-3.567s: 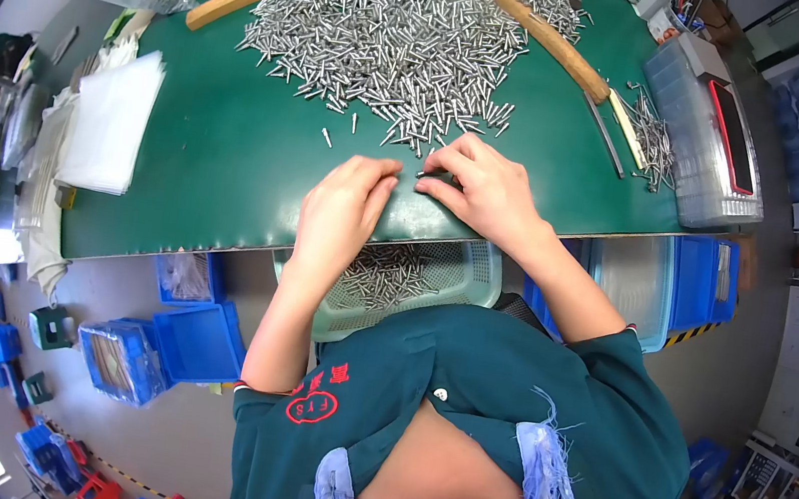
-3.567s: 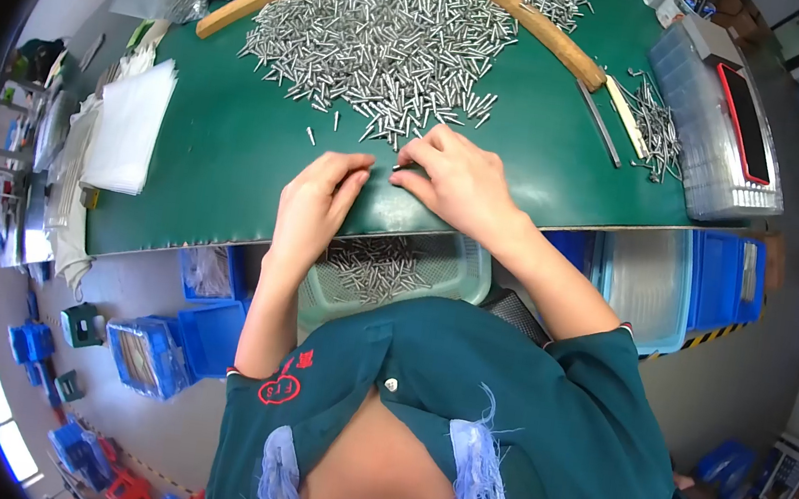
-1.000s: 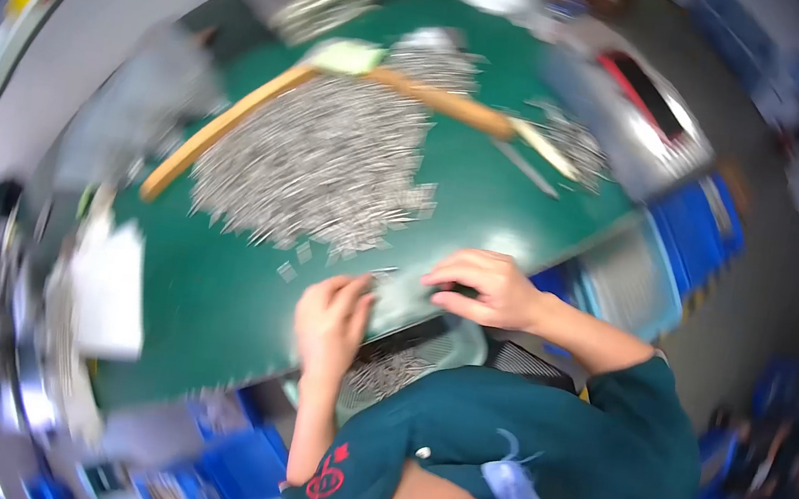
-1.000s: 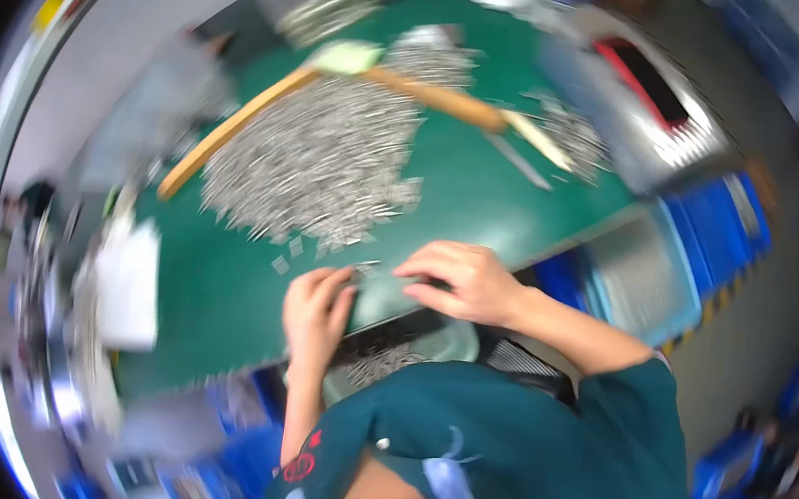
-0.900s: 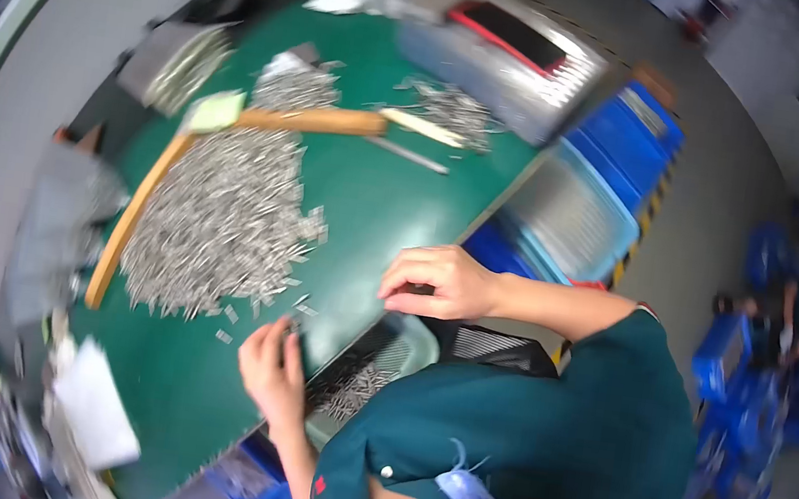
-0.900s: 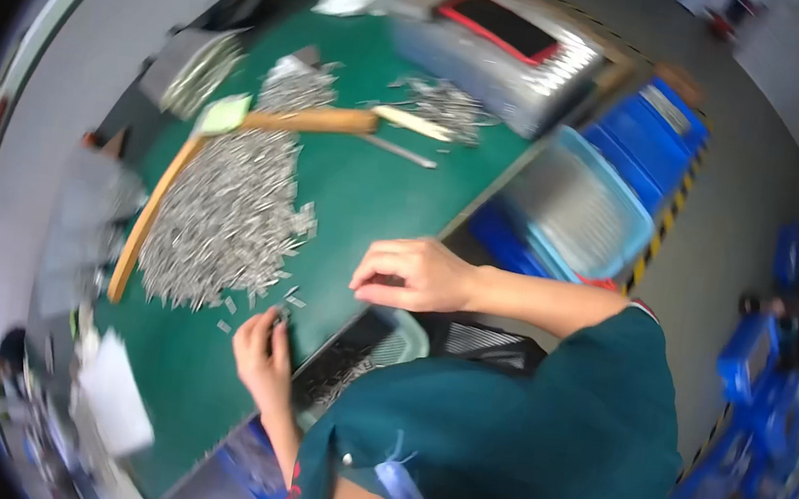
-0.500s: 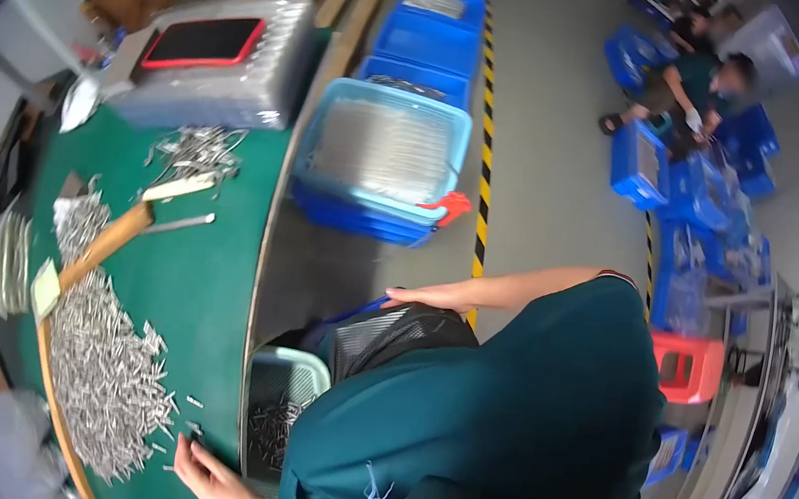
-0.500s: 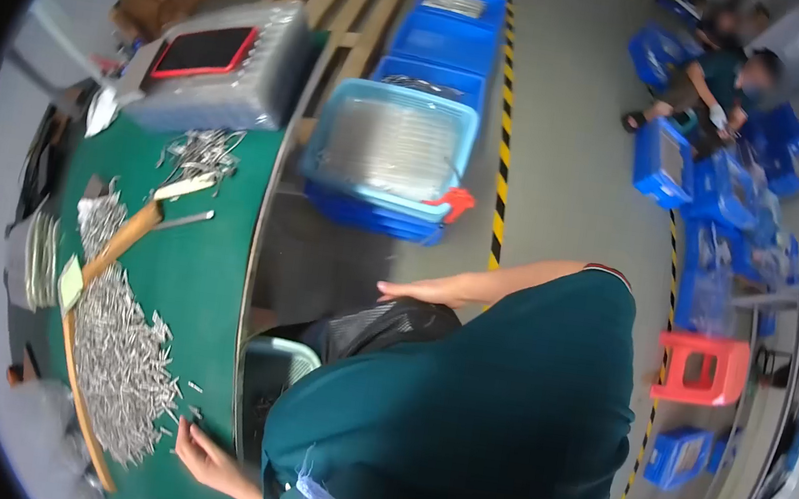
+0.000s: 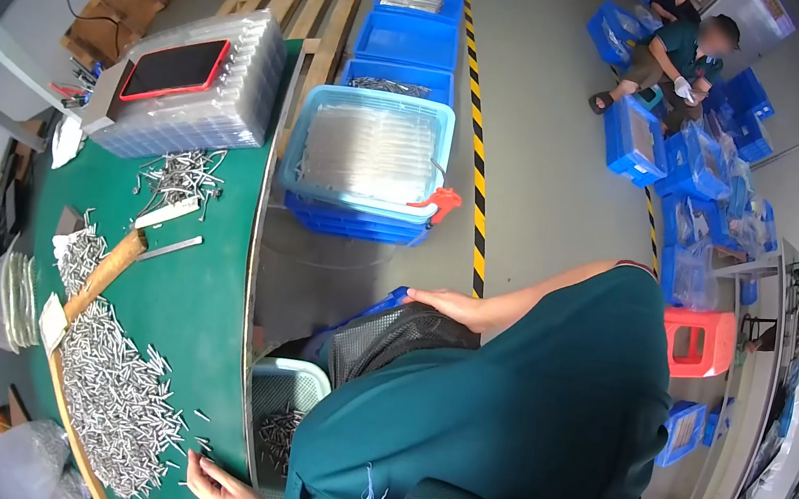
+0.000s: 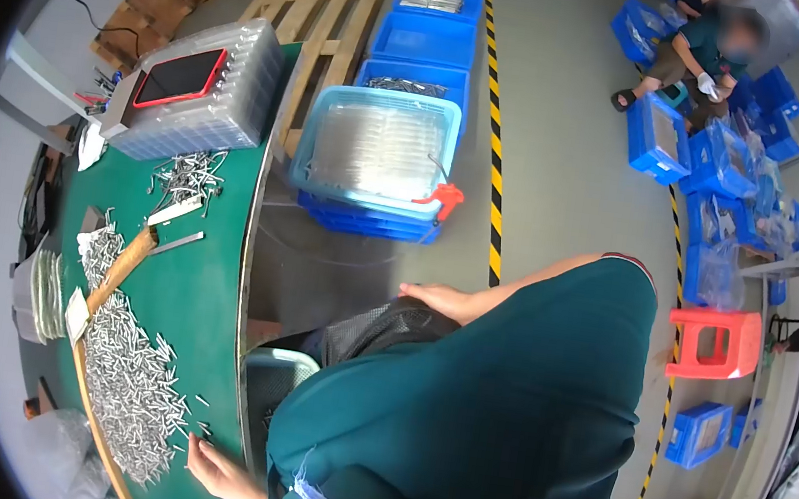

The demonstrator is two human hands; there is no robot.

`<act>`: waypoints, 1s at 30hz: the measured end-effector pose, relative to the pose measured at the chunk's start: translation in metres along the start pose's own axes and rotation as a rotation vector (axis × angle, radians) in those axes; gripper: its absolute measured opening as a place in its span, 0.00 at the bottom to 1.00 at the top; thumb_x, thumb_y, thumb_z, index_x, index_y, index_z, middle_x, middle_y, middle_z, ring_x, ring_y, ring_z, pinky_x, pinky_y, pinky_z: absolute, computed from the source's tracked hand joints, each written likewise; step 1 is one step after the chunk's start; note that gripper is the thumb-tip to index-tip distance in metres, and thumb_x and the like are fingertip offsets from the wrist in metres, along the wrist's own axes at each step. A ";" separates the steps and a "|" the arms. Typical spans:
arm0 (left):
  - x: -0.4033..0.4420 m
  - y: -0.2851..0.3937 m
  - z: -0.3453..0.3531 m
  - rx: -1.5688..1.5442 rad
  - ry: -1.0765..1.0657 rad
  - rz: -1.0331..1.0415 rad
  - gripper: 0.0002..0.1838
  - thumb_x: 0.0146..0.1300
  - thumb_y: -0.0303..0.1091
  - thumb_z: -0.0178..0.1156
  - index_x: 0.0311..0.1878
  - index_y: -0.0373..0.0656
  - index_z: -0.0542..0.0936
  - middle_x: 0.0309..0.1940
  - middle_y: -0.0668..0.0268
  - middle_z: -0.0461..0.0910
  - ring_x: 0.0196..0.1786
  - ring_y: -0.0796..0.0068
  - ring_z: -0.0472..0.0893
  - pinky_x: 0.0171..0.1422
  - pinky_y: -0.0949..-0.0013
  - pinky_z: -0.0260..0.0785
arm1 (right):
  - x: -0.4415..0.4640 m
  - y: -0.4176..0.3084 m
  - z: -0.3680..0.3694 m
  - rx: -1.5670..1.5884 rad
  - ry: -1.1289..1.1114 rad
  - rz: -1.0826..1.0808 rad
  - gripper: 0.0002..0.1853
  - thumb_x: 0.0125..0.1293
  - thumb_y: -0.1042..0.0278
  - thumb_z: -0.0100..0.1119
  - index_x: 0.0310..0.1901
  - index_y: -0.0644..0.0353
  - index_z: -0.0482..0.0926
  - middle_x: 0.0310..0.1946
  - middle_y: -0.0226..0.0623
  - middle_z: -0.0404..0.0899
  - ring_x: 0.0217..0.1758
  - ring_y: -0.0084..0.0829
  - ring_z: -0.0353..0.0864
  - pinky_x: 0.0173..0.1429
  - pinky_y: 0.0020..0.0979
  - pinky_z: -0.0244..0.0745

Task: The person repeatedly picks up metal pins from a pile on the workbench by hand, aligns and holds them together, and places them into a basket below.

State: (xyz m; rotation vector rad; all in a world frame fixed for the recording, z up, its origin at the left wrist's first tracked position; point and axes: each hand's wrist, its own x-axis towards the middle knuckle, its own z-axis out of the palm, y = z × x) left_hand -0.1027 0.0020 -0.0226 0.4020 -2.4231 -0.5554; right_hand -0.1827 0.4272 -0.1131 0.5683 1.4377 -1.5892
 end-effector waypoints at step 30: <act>-0.001 0.004 -0.001 -0.007 0.028 -0.034 0.14 0.76 0.28 0.52 0.56 0.30 0.80 0.47 0.52 0.81 0.48 0.59 0.80 0.55 0.63 0.72 | -0.004 -0.008 0.006 0.031 0.077 -0.009 0.26 0.78 0.44 0.45 0.63 0.53 0.77 0.63 0.33 0.75 0.66 0.29 0.71 0.71 0.35 0.65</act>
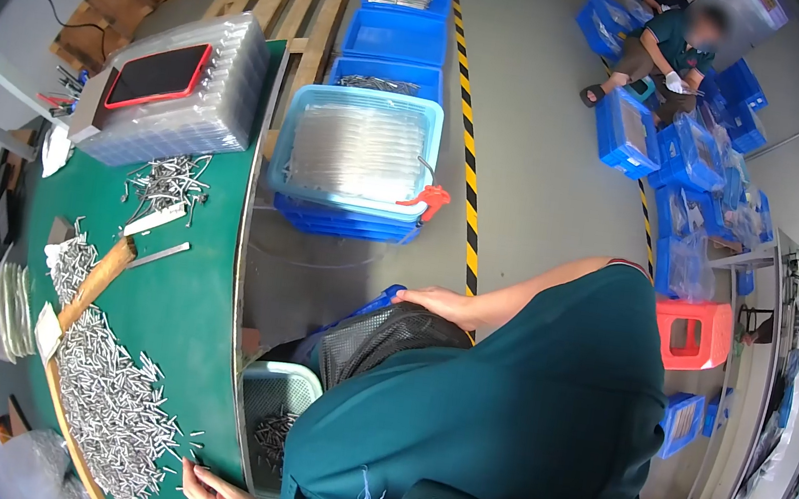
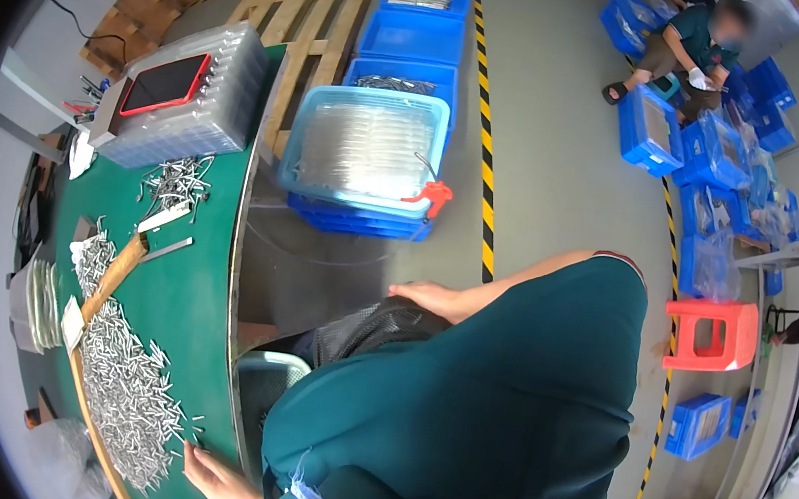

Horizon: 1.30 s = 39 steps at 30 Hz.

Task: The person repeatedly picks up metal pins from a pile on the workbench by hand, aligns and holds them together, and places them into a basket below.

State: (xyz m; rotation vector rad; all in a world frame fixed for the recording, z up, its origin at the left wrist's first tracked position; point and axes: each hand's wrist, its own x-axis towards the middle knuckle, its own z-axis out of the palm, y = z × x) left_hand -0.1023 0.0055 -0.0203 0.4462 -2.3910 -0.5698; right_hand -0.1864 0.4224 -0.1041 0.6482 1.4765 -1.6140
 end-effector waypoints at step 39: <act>-0.006 -0.004 -0.005 -0.088 0.498 -0.109 0.35 0.72 0.37 0.60 0.77 0.43 0.58 0.77 0.60 0.56 0.76 0.62 0.61 0.78 0.53 0.51 | 0.045 -0.139 0.011 0.392 0.339 -1.058 0.26 0.78 0.52 0.48 0.19 0.49 0.60 0.15 0.23 0.57 0.19 0.21 0.56 0.59 0.41 0.70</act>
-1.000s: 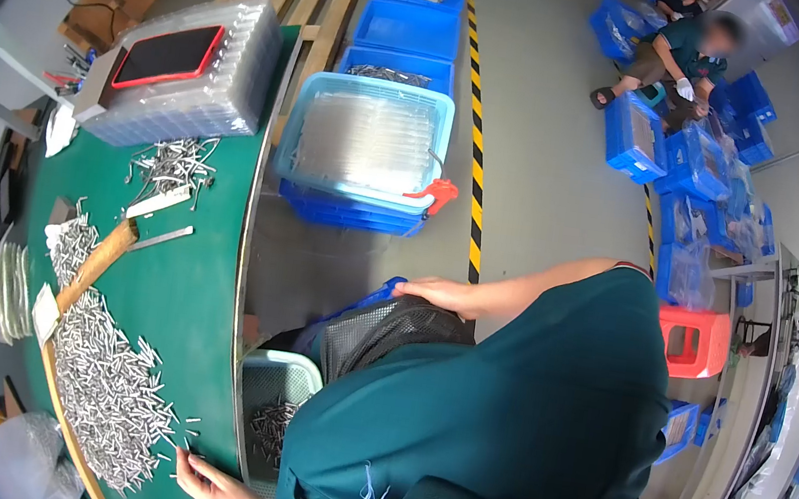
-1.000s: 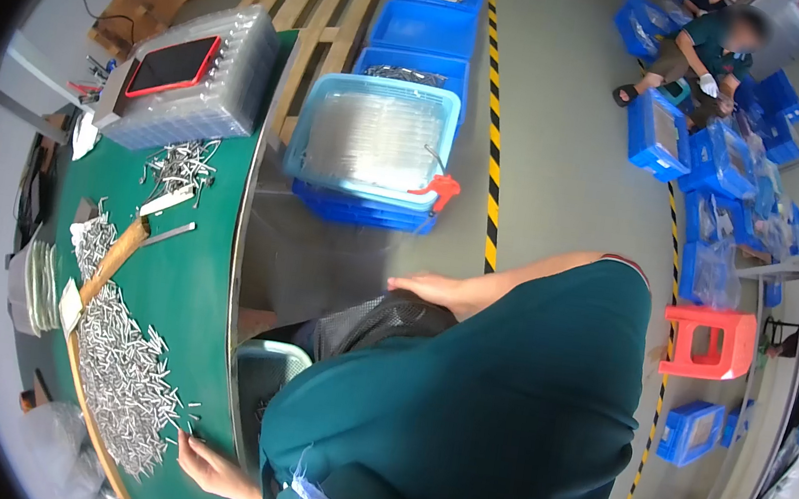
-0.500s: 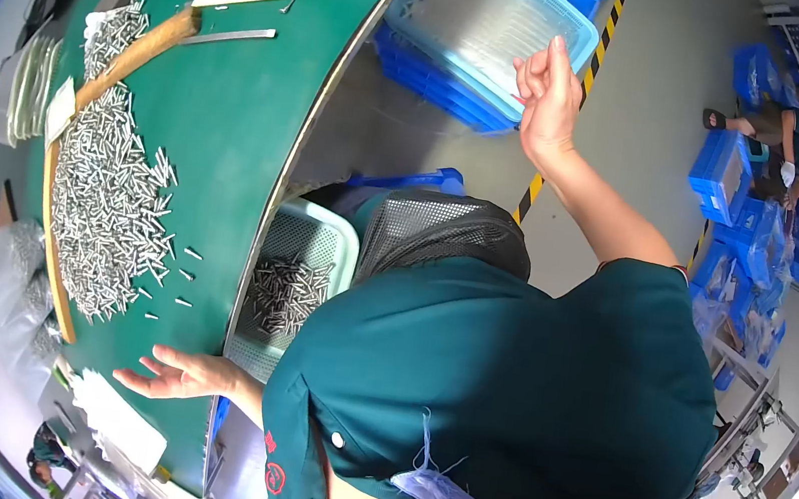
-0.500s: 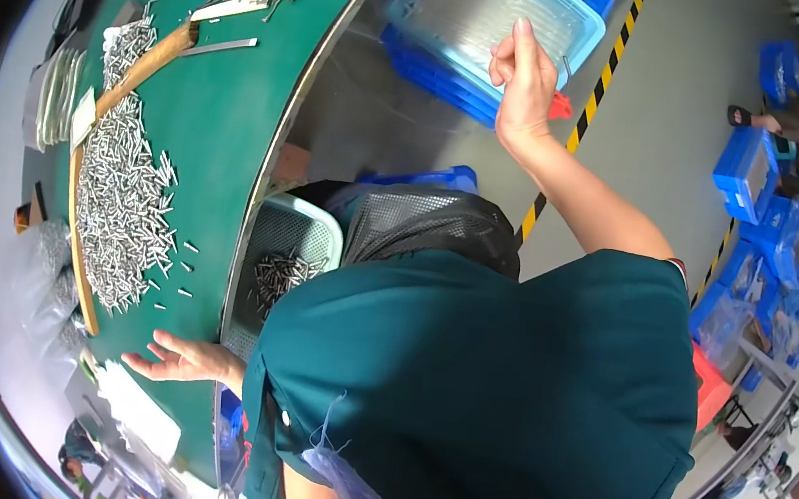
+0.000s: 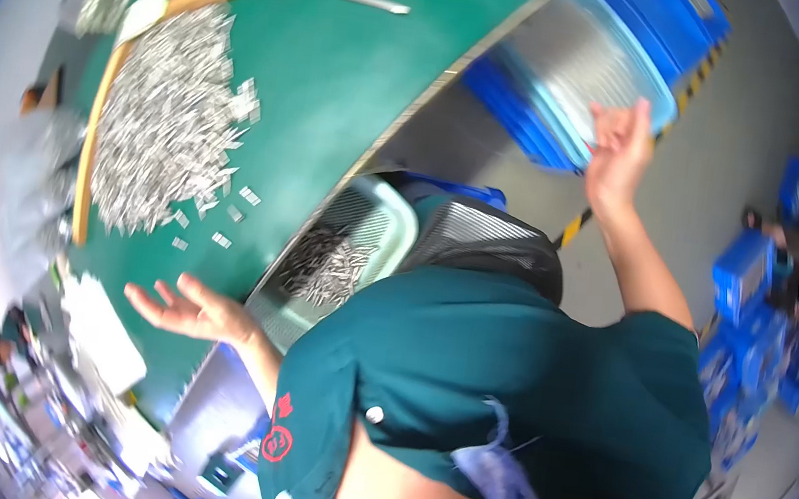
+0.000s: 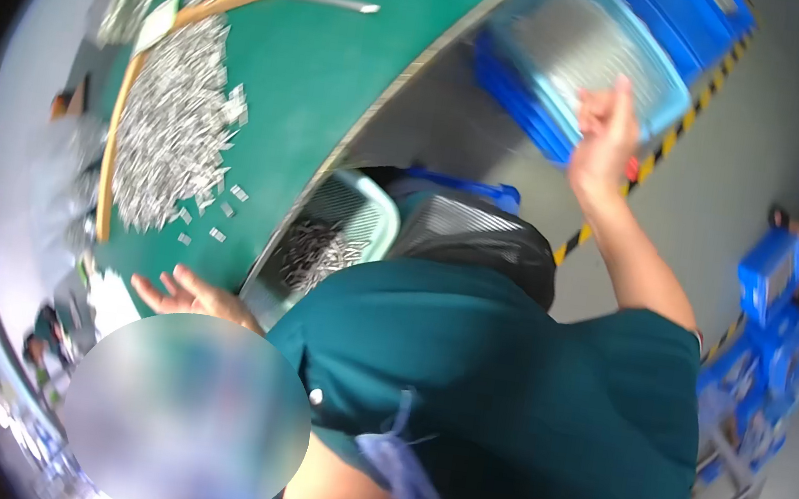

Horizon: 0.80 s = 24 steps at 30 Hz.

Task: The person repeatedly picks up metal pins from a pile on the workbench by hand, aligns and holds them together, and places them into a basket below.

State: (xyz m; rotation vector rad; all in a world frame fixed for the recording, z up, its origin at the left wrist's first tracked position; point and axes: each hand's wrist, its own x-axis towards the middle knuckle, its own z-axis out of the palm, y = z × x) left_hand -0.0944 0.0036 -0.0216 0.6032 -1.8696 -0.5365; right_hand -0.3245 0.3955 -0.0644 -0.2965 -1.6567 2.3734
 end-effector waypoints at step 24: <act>-0.001 0.003 -0.072 -0.046 0.226 -0.008 0.25 0.74 0.35 0.57 0.68 0.34 0.66 0.65 0.56 0.69 0.59 0.66 0.73 0.64 0.63 0.67 | -0.024 -0.036 0.073 -0.039 -0.894 -0.303 0.11 0.73 0.72 0.52 0.50 0.69 0.77 0.39 0.39 0.81 0.31 0.19 0.73 0.39 0.24 0.72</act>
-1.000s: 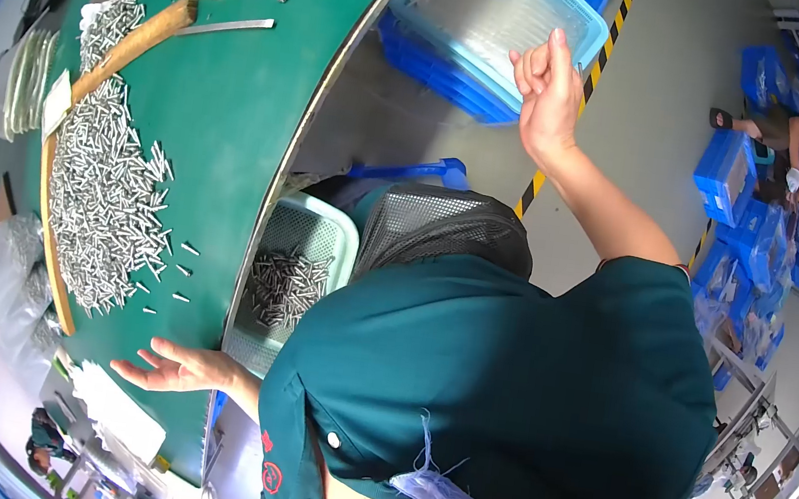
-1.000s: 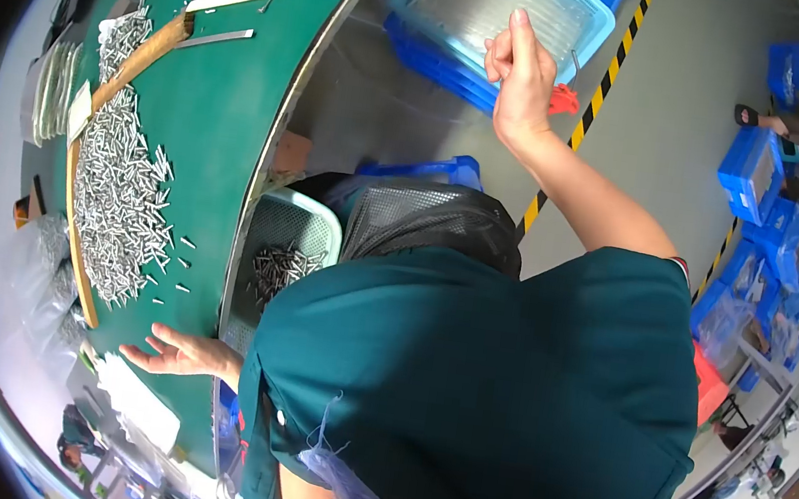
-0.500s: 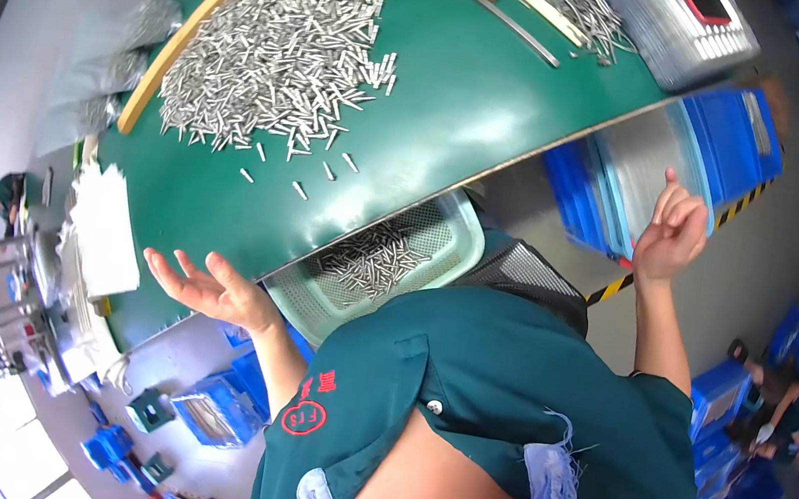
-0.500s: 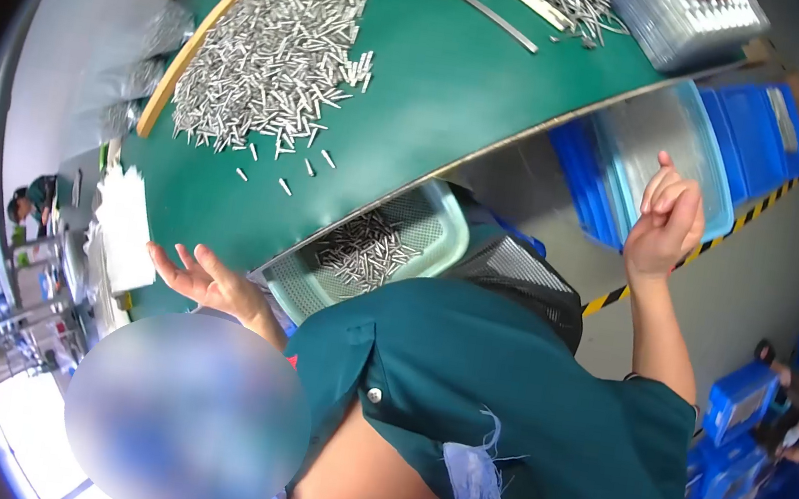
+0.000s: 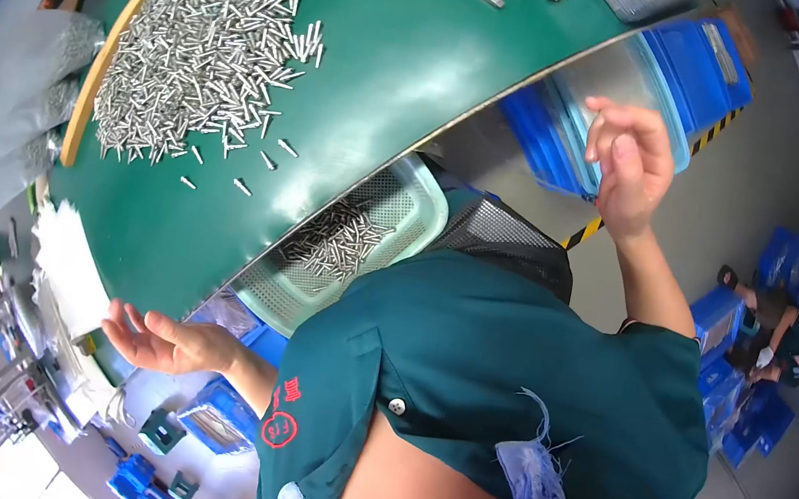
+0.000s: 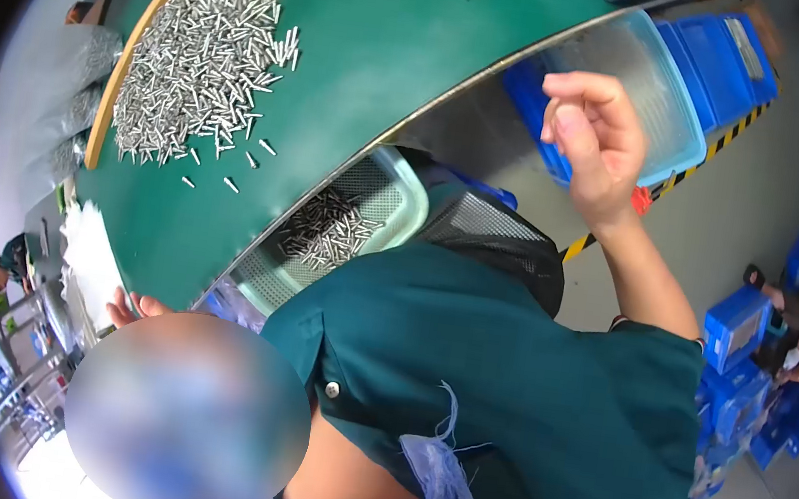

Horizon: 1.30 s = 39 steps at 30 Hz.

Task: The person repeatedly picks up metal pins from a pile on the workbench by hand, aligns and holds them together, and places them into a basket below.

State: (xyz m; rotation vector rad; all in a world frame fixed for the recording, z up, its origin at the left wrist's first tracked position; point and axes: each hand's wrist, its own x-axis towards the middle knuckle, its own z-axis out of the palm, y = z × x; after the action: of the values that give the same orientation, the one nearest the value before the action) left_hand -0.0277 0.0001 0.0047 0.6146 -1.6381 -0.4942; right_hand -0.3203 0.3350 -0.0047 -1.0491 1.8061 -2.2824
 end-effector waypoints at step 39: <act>-0.014 0.029 0.097 0.431 -0.865 0.150 0.09 0.59 0.35 0.68 0.43 0.49 0.82 0.39 0.69 0.79 0.43 0.64 0.75 0.47 0.61 0.64 | 0.058 0.056 0.183 -0.587 -0.745 -0.177 0.14 0.61 0.67 0.67 0.50 0.51 0.81 0.34 0.27 0.81 0.41 0.33 0.81 0.44 0.35 0.77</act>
State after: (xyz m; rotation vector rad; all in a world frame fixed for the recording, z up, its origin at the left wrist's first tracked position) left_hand -0.1256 0.0295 -0.0026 0.6191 -2.6355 -0.3021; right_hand -0.2890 0.1377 -0.0102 -1.8665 2.0672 -1.1089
